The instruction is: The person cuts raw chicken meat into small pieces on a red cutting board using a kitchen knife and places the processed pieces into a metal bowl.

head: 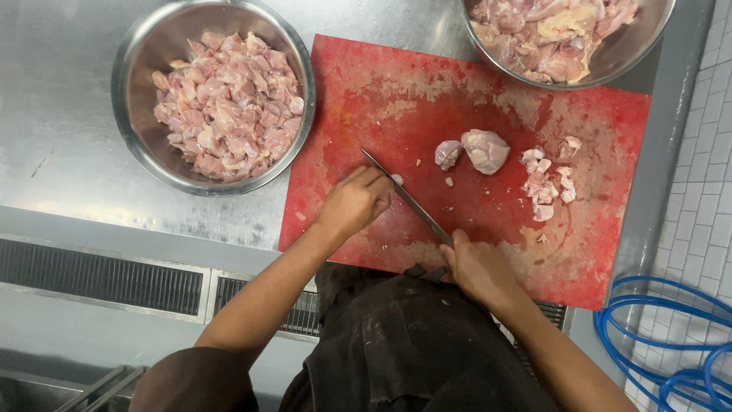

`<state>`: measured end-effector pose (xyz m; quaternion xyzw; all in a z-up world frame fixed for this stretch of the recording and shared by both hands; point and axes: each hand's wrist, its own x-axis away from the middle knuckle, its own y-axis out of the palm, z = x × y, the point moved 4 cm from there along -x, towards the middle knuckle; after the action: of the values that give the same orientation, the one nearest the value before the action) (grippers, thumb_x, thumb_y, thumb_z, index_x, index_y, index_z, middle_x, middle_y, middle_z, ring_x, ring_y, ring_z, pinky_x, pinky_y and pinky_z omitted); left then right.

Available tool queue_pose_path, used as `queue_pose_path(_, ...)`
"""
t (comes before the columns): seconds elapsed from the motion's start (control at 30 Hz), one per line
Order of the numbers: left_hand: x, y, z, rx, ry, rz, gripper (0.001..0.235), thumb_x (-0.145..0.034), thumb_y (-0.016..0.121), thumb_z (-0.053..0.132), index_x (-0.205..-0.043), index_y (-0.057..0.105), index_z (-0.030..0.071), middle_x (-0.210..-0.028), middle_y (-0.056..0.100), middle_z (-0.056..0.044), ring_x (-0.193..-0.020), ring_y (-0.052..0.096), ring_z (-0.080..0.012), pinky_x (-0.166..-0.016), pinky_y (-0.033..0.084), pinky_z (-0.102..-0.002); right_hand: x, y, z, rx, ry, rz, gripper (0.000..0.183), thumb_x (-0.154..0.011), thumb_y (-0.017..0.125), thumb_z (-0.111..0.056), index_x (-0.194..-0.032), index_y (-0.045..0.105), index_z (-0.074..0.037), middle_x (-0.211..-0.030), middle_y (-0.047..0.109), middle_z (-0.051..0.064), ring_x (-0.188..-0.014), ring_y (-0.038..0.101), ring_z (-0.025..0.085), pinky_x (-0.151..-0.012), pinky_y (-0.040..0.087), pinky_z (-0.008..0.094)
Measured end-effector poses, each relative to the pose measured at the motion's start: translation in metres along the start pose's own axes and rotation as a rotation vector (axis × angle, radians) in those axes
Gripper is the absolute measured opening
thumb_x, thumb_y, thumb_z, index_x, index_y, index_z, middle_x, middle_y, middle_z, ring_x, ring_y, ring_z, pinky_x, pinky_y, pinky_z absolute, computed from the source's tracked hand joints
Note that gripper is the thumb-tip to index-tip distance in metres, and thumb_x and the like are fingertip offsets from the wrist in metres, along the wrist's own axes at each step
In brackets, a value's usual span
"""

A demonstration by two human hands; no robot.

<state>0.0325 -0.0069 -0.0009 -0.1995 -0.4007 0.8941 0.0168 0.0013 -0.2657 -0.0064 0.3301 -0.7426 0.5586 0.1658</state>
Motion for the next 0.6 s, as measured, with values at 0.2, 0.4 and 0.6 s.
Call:
queue_pose_path(0.2, -0.005, -0.01, -0.008, 0.16, -0.313, 0.056, 0.025, -0.081, 0.072, 0.003, -0.105, 0.067, 0.007, -0.096, 0.064, -0.013, -0.087, 0.067, -0.0315, -0.075, 0.057, -0.043, 0.048, -0.005, 0.04, -0.079, -0.171, 0.171, 0.032, -0.097, 0.057, -0.036, -0.1, 0.059, -0.005, -0.081, 0.069, 0.024, -0.079, 0.067, 0.046, -0.071, 0.051, 0.055)
queue_pose_path(0.4, -0.025, 0.013, 0.018, 0.061, -0.01, -0.121, 0.037, -0.064, 0.077, 0.01, -0.099, 0.066, 0.006, -0.101, 0.063, -0.016, -0.089, 0.065, -0.0391, -0.077, 0.057, -0.047, 0.072, -0.017, 0.064, -0.301, -0.008, 0.216, 0.03, -0.096, 0.059, -0.034, -0.103, 0.065, -0.005, -0.069, 0.065, 0.019, -0.065, 0.066, 0.038, -0.065, 0.051, 0.047)
queue_pose_path(0.6, -0.039, -0.026, 0.005, 0.154, -0.222, -0.214, 0.018, -0.071, 0.077, 0.008, -0.087, 0.07, 0.005, -0.091, 0.067, -0.013, -0.083, 0.069, -0.0317, -0.078, 0.059, -0.043, 0.081, -0.012, 0.072, -0.483, 0.141, 0.252, 0.03, -0.097, 0.059, -0.033, -0.097, 0.064, -0.004, -0.057, 0.061, 0.013, -0.046, 0.062, 0.025, -0.051, 0.05, 0.04)
